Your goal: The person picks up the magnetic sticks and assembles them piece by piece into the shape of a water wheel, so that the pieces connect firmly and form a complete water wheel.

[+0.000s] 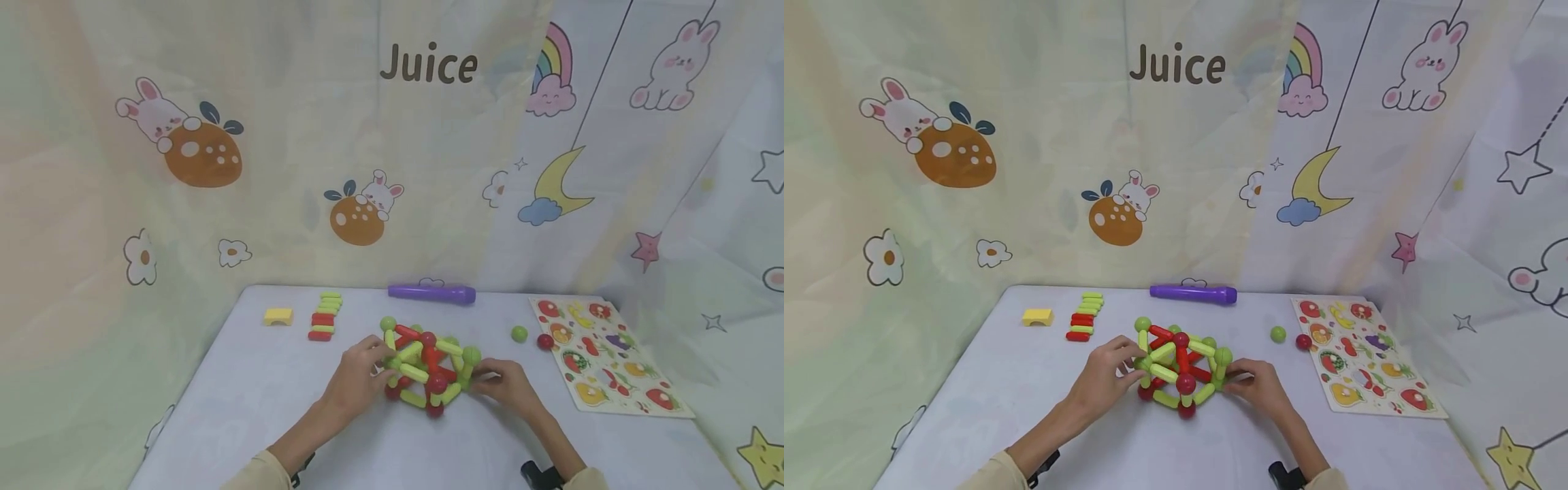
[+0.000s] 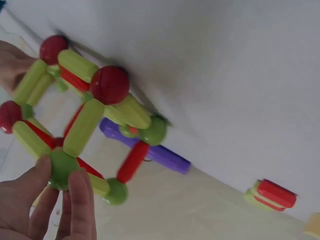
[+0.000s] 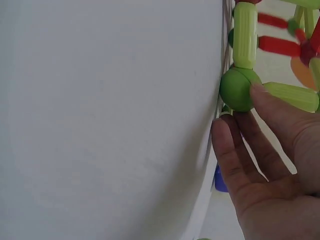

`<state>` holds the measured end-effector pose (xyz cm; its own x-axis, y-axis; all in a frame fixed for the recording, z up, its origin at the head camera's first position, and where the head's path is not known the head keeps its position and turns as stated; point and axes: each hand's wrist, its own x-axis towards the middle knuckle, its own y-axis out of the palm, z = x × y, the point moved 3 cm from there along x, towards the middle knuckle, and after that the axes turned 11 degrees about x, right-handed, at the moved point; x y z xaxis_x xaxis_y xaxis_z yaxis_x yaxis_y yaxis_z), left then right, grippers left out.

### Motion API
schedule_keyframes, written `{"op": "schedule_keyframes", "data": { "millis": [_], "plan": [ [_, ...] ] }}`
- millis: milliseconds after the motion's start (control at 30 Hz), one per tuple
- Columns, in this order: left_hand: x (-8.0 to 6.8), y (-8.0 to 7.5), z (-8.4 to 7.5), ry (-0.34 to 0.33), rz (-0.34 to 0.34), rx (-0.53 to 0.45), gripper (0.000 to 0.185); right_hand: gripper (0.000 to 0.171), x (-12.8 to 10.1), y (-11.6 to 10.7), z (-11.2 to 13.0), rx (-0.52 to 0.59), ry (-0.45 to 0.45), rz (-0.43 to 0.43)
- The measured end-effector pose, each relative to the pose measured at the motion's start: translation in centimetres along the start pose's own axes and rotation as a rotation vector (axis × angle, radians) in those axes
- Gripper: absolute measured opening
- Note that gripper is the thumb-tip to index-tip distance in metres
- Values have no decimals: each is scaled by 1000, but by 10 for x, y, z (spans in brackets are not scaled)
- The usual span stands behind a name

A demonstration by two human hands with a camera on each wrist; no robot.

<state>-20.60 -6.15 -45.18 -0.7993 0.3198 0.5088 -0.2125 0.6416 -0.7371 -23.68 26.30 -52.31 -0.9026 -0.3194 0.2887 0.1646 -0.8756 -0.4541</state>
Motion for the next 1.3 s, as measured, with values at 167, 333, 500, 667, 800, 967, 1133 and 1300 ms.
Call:
{"op": "schedule_keyframes", "data": {
  "millis": [167,333,500,667,800,967,1133,1300],
  "plan": [
    [15,-4,20,-13,21,-29,27,27,-10,12,10,10,-34,0],
    [30,0,38,8,18,-53,28,28,-16,28,22,17,-62,-4],
    [38,2,48,-1,30,-104,32,27,-17,39,32,19,-62,22],
    [37,-11,73,-57,46,-83,35,28,-16,41,36,-10,-44,26],
    [30,-28,119,-227,3,22,26,28,-15,40,38,-19,-39,36],
    [20,-32,169,-409,120,237,20,27,-15,37,37,-31,-13,39],
    [17,-25,184,-387,216,376,19,28,-14,37,36,-23,-12,45],
    [14,-23,186,-396,185,347,16,27,-14,39,38,-5,-26,52]
  ]
}}
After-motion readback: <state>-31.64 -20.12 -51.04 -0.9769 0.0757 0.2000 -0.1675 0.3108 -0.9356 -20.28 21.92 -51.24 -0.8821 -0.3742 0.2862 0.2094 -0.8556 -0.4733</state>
